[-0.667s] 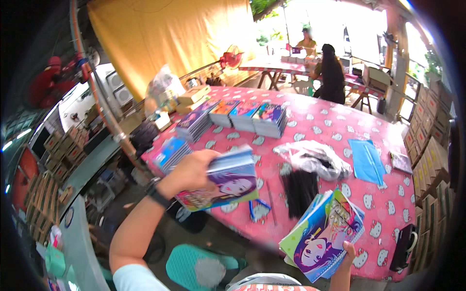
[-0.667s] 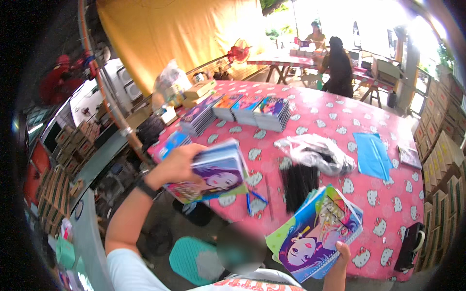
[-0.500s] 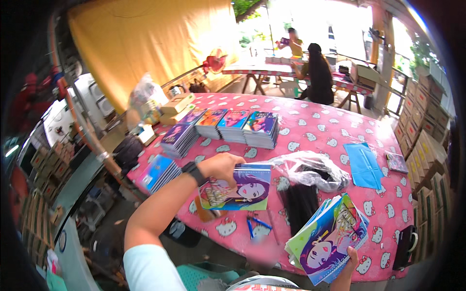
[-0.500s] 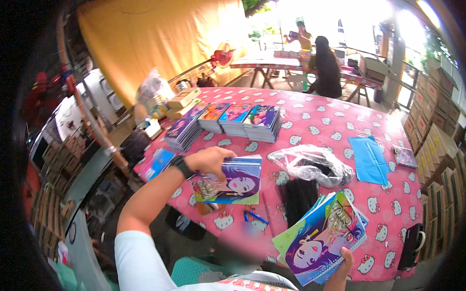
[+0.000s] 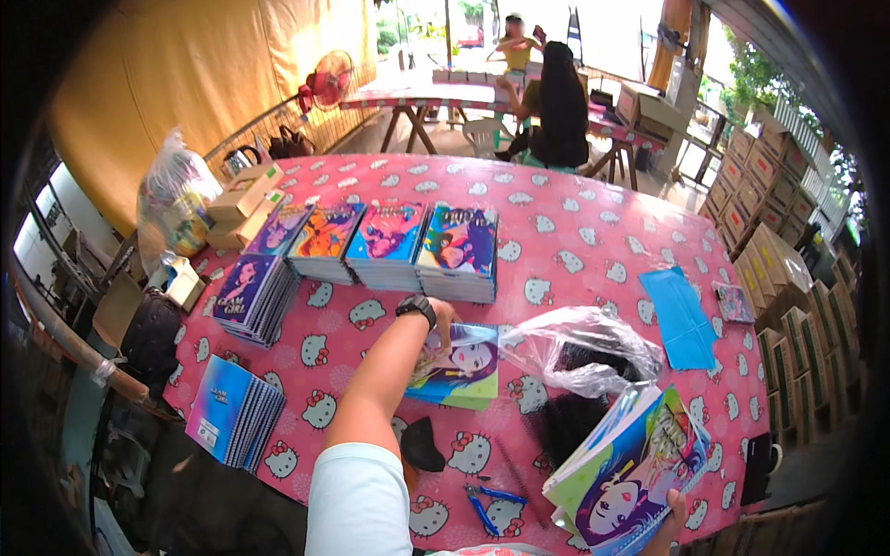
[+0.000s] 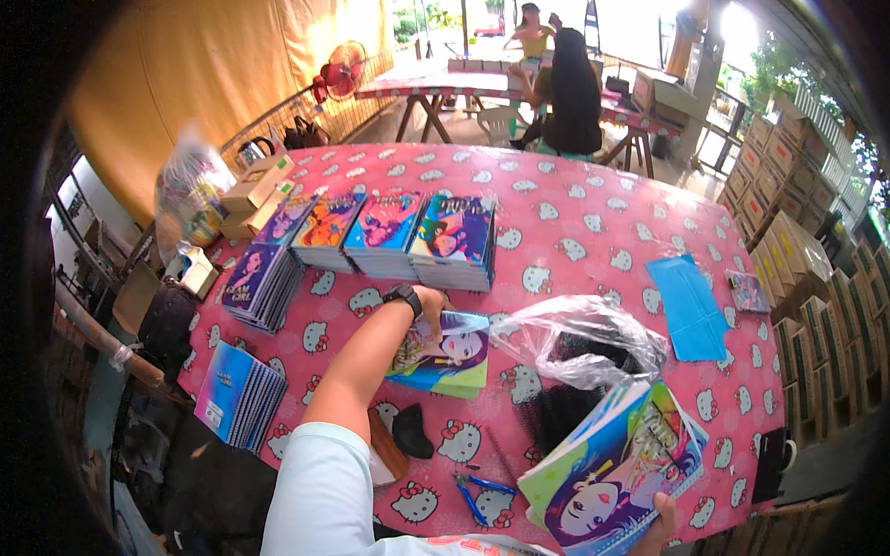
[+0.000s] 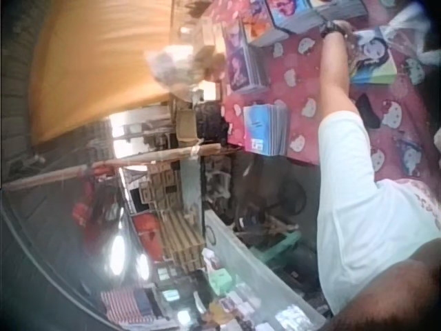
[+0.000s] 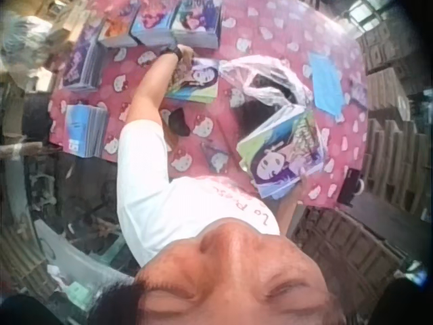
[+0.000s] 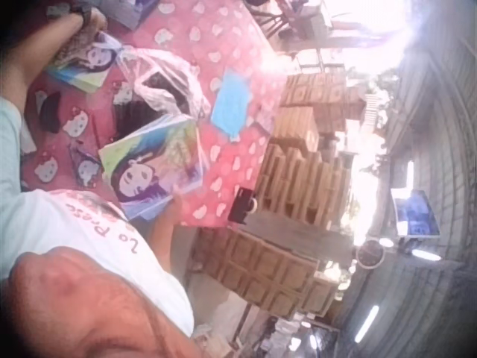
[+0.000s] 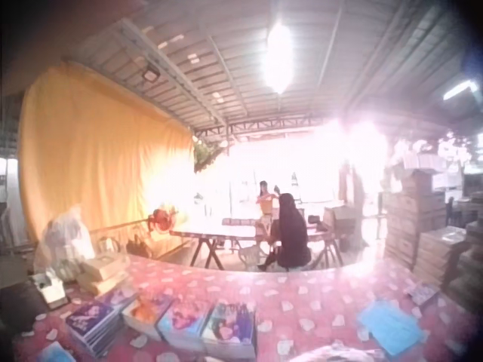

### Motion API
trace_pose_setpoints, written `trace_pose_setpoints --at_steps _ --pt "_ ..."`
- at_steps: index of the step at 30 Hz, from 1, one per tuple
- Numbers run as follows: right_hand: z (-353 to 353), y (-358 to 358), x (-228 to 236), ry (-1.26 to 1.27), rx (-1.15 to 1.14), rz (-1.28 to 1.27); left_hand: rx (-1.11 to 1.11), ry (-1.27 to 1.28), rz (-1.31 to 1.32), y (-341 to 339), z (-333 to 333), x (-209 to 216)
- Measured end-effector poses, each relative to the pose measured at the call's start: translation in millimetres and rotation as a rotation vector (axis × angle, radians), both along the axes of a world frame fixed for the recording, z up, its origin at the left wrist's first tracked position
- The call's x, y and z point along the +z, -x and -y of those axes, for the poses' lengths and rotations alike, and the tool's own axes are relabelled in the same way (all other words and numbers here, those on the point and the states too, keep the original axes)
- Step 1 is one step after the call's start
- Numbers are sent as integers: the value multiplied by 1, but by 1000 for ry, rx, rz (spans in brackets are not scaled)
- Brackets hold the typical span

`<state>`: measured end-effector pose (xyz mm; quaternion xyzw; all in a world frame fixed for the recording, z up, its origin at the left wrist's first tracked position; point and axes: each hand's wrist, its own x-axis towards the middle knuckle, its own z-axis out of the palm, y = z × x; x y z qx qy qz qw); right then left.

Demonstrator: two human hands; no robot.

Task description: The person packs spiral-bound notebooks into cardboard boxes. They gather stacks of notebooks from a table, carry them to a larger packing area, and arrange them neatly inside shipping boxes.

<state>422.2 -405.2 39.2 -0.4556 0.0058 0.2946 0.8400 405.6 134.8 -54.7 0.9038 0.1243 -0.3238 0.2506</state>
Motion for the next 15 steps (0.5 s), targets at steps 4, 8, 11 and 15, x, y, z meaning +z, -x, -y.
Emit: trace_pose_setpoints --at_steps 4,8,11,15 --pt "-12 -17 -15 28 33 8 -58 -579 224 3 61 41" --pt "-32 -26 -16 79 196 108 324 44 900 38 123 63" --pt "-45 -30 -15 26 326 126 657 962 546 68 199 84" --pt "-66 -9 4 -40 513 194 730 1473 629 137 254 72"
